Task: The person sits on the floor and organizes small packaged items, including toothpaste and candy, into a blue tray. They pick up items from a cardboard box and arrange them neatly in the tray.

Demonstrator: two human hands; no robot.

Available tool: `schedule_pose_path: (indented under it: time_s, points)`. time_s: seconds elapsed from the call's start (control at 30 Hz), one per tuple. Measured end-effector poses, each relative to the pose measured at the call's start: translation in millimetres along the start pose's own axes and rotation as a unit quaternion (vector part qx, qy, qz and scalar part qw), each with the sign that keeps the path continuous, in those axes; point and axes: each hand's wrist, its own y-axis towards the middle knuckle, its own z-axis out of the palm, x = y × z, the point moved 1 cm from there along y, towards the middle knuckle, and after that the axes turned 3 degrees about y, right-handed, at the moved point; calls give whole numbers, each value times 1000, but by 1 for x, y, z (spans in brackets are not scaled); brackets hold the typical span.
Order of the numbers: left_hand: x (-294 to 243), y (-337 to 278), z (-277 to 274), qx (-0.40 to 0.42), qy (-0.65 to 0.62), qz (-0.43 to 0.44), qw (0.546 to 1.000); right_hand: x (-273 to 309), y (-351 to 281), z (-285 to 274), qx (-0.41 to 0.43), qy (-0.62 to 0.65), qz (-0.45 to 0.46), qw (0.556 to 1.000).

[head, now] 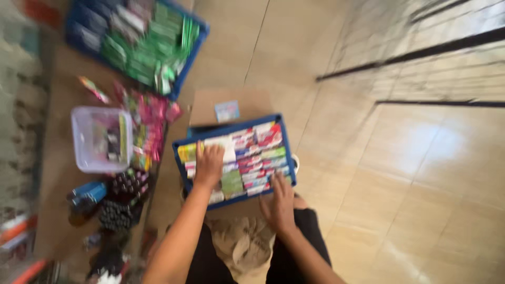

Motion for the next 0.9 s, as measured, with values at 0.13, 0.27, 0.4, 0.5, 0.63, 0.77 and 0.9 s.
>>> schedule_pose_path:
  time_s: [0.13,0.27,0.4,0.5,0.63,0.77,0.9]
  points:
    - [-41,-23,-34,0,32,25,999,42,-14,-57,29,-7,43,999]
    - [-117,-60,-107,-7,-129,83,988,74,-13,-105,45,54,10,997]
    - [-161,-76,-187,35,-263,87,960,88,-12,-139,101,289,139,942]
    - [-183,-72,-237,-19,-257,100,961,94,-2,-164,87,336,145,927]
    - [-200,-75,-288,-116,-235,169,950,104,16,-182,38,496,168,851]
    - [-201,-83,-318,-156,-216,170,949,118,32,-199,35,462,192,865]
    - [-194,-88,-332,-137,-186,138,963,148,50,-209,79,472,162,863]
